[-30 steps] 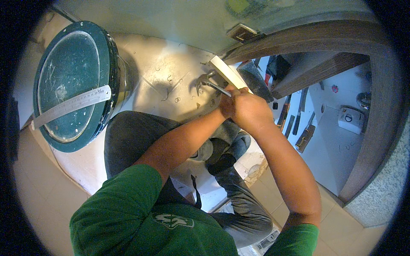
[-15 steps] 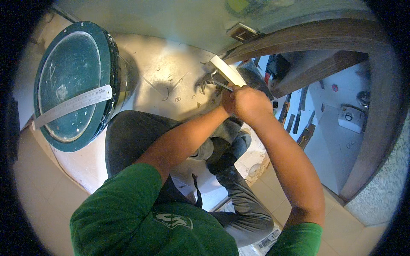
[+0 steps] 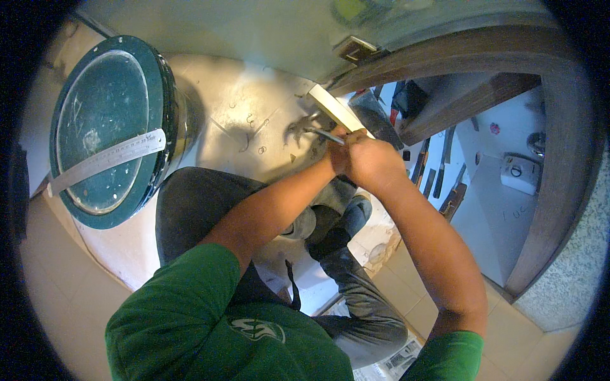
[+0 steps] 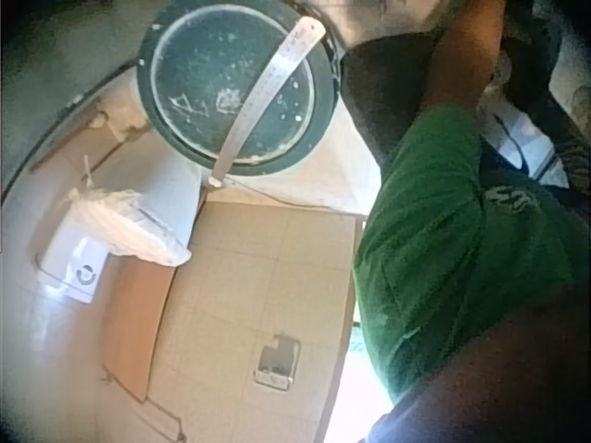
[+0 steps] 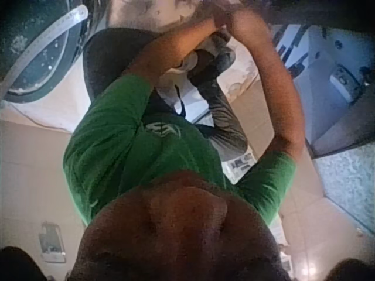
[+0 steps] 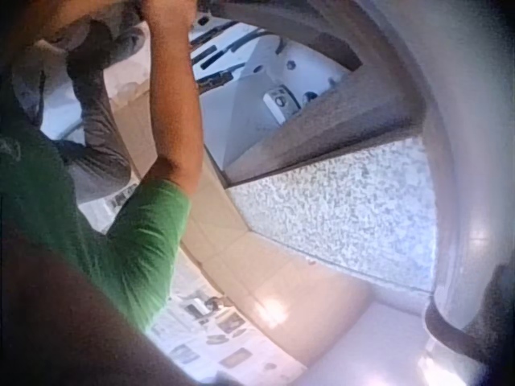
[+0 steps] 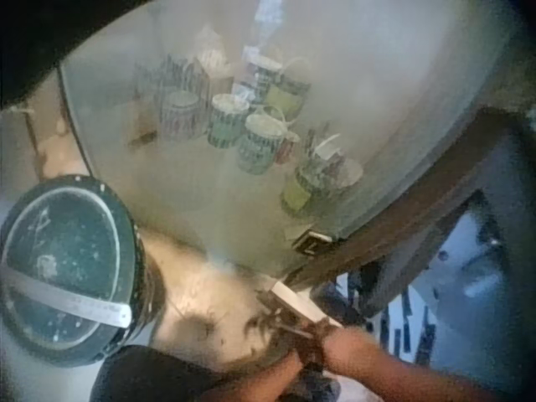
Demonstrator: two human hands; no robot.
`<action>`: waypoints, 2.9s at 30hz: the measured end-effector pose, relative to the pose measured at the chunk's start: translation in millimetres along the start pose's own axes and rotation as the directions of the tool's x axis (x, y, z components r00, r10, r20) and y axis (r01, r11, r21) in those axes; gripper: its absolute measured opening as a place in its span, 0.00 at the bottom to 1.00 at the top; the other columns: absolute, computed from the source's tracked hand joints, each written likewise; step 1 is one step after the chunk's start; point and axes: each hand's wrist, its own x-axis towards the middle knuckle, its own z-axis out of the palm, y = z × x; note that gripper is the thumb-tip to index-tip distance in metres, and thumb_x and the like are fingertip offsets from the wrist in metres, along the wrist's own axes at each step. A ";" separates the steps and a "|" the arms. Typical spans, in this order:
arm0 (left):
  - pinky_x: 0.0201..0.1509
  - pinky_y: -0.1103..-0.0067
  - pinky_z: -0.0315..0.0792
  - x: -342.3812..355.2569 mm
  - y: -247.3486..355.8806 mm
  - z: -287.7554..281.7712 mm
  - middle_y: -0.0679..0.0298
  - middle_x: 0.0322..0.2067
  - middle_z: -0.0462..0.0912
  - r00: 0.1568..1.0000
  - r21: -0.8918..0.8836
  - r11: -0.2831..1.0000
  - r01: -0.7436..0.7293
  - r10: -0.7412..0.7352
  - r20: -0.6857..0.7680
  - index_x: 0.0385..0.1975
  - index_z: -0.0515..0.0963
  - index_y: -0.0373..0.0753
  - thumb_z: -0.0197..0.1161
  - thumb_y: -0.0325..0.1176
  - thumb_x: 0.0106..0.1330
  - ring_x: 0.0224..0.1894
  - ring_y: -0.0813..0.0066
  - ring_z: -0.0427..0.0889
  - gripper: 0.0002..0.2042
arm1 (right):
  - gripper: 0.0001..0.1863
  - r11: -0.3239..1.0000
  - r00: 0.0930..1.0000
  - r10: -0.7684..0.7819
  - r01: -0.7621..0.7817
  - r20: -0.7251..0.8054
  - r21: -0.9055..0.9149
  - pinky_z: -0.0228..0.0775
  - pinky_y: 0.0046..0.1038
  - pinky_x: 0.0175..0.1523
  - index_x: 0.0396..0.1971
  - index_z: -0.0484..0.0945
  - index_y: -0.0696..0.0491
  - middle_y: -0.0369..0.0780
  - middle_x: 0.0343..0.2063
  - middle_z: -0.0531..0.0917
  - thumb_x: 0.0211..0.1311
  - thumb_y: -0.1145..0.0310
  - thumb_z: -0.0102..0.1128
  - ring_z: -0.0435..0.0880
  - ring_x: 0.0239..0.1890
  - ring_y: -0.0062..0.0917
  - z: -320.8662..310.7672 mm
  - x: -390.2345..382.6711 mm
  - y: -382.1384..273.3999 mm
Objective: The person sits on the floor under a bathroom vanity and uses a utility knife to trim a wooden strip. They then use a hammer to tap the strip into place along the cabinet edge. The person repeats this process with a second strip, fitting both pieces into the cabinet frame.
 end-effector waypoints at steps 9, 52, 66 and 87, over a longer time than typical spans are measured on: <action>0.38 0.77 0.76 -1.6 15.1 4.7 0.66 0.33 0.83 0.962 -0.235 0.946 0.225 -0.254 -0.098 0.38 0.78 0.36 0.63 0.38 0.68 0.35 0.76 0.82 0.11 | 0.13 0.996 0.991 0.093 -0.091 0.097 -0.019 0.79 0.49 0.43 0.43 0.80 0.55 0.51 0.35 0.86 0.66 0.63 0.59 0.86 0.37 0.50 -5.8 6.4 2.7; 0.47 0.63 0.82 59.3 61.2 -60.8 0.53 0.44 0.79 0.698 -0.460 0.874 0.155 -0.426 -0.575 0.60 0.60 0.42 0.67 0.18 0.61 0.43 0.57 0.83 0.30 | 0.15 0.359 0.490 0.872 -0.631 -0.005 0.687 0.68 0.43 0.32 0.36 0.76 0.57 0.51 0.27 0.78 0.75 0.59 0.54 0.77 0.27 0.52 155.1 -505.8 -109.5; 0.43 0.64 0.83 46.2 52.8 -42.4 0.54 0.38 0.79 0.765 -0.241 0.954 0.178 -0.289 -0.576 0.55 0.64 0.36 0.68 0.33 0.70 0.37 0.59 0.84 0.22 | 0.14 0.302 0.470 0.880 -0.668 0.069 0.680 0.70 0.43 0.35 0.40 0.78 0.58 0.52 0.29 0.80 0.75 0.61 0.53 0.80 0.31 0.52 147.3 -497.6 -107.8; 0.35 0.72 0.80 53.3 76.1 -48.1 0.56 0.40 0.82 0.716 -0.169 0.973 0.157 -0.230 -0.659 0.51 0.69 0.40 0.65 0.18 0.63 0.34 0.65 0.85 0.19 | 0.14 0.336 0.464 0.886 -0.672 0.021 0.660 0.69 0.43 0.35 0.38 0.77 0.60 0.52 0.28 0.79 0.74 0.63 0.54 0.78 0.31 0.53 142.2 -488.3 -105.9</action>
